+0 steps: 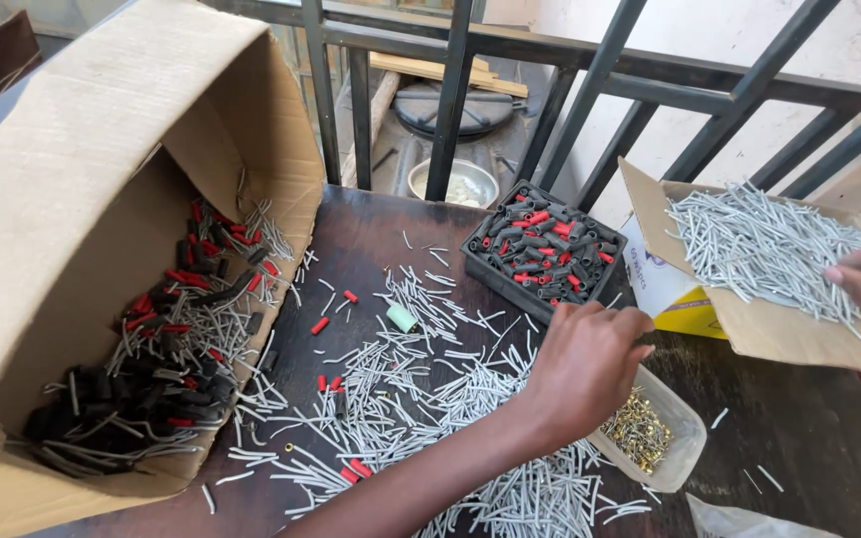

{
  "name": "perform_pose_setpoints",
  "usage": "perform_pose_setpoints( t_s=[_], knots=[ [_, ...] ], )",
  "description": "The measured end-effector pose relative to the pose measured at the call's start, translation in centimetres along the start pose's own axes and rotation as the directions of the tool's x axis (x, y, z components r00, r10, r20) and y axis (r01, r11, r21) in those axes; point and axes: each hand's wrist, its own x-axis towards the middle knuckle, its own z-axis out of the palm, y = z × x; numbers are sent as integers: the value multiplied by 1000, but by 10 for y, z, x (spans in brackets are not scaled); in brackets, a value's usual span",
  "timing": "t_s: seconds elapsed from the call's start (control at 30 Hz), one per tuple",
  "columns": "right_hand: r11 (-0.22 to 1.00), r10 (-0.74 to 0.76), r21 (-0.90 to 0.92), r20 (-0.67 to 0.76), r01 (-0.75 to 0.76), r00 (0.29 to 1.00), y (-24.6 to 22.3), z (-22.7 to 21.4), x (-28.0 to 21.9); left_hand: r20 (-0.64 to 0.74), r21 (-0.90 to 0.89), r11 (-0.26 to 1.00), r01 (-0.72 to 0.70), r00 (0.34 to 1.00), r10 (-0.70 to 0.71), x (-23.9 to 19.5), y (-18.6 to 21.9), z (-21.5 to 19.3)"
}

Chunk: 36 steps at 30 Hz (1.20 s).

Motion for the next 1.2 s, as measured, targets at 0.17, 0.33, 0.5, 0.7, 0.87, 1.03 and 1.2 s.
perform_pose_setpoints(
  t_s=[0.17, 0.33, 0.5, 0.7, 0.87, 1.03, 1.2],
  knots=[
    [998, 32, -60, -72, -37, 997, -35, 27, 60, -147, -107, 994, -17, 989, 1, -26, -26, -46],
    [996, 92, -7, -24, -92, 995, -168, 37, 71, -274, -220, 975, 45, 956, -106, -70, -61, -111],
    [982, 169, 64, 121, -177, 978, -254, 67, 78, -261, -186, 861, 473, 822, -507, -106, -91, -147],
    [996, 89, 0, 262, -92, 961, -289, 118, 79, -358, -184, 894, 409, 819, -448, -115, -105, -159],
    [994, 11, -104, 311, 23, 950, -277, 149, 73, -392, -182, 919, 350, 831, -395, -119, -116, -159],
    [982, -59, -161, 248, 101, 967, -270, 163, 77, -397, -184, 927, 326, 838, -374, -121, -118, -162],
    [996, -36, -72, 290, 59, 956, -288, 165, 81, -390, -186, 933, 307, 849, -357, -122, -120, -160]
  ],
)
